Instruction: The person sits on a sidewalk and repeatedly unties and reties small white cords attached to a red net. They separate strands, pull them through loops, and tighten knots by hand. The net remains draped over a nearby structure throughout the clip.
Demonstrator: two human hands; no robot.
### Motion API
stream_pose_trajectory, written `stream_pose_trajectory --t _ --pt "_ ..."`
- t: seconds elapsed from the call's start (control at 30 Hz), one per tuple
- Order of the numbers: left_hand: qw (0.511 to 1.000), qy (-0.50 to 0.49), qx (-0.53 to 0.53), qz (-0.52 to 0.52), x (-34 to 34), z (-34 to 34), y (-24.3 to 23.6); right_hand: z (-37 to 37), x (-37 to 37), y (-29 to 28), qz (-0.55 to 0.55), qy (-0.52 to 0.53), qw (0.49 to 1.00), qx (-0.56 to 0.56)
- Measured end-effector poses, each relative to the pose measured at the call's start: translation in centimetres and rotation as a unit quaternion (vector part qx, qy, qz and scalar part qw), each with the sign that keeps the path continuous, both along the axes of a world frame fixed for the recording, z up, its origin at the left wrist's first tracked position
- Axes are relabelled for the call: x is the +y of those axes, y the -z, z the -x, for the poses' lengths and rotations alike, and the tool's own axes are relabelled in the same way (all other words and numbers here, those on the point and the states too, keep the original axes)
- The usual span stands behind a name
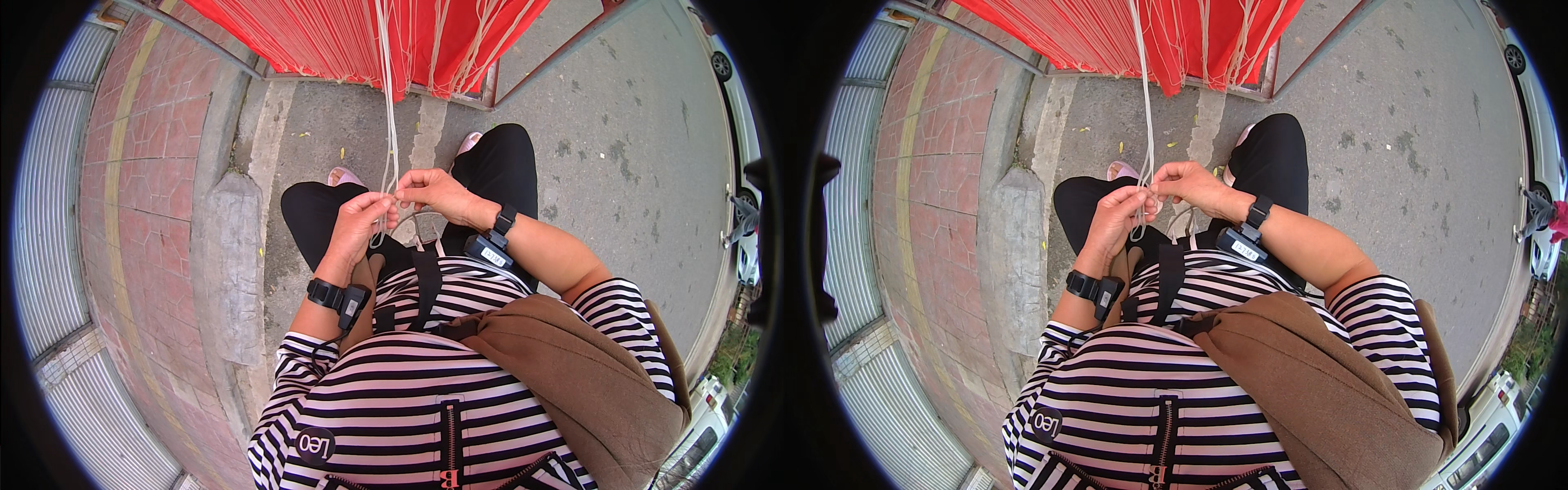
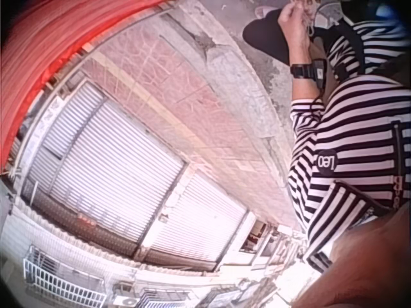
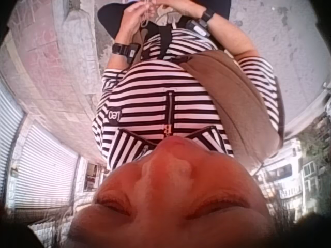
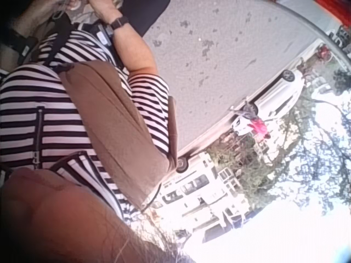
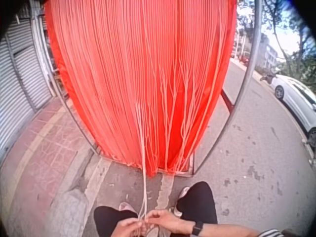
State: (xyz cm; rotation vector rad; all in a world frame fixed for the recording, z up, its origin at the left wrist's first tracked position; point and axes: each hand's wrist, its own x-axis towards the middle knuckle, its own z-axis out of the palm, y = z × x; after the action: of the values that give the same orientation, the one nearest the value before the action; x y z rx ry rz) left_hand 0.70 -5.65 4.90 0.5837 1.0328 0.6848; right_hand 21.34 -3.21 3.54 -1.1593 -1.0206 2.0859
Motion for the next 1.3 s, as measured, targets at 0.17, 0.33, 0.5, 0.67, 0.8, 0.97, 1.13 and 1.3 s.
stream_pose_trajectory --t 0.17,0.33,0.5,0.67,0.8,0.97,1.13,1.3 --pt "0.999 -0.037 -0.037 0.007 -0.1 0.0 0.1 -0.1 0.0 -0.3 -0.007 -0.001 1.0 0.004" --pt "0.995 -0.055 -0.087 0.017 0.1 0.4 0.6 -0.4 -0.2 -1.1 -0.017 0.004 0.999 0.043" --pt "0.99 -0.109 -0.09 0.023 0.4 1.0 0.7 -1.8 -0.1 -2.7 0.027 0.037 0.985 0.169" --pt "0.984 -0.133 -0.114 0.015 1.3 2.7 0.5 -4.2 0.0 -4.3 0.04 0.045 0.977 0.203" --pt "0.986 -0.118 -0.117 0.006 1.6 2.2 0.4 -4.6 -0.2 -4.6 0.039 0.049 0.988 0.138" --pt "0.993 -0.031 -0.112 0.026 1.9 -0.9 -0.1 -3.1 -0.5 -4.0 0.007 0.008 0.997 0.081" --pt "0.998 0.026 -0.051 -0.026 2.3 -2.5 -0.9 -2.4 -0.7 -3.2 -0.037 0.007 0.999 0.033" --pt "0.995 0.05 0.024 -0.082 2.3 -2.7 -1.4 -2.5 -0.7 -2.8 -0.121 0.005 0.991 -0.058"
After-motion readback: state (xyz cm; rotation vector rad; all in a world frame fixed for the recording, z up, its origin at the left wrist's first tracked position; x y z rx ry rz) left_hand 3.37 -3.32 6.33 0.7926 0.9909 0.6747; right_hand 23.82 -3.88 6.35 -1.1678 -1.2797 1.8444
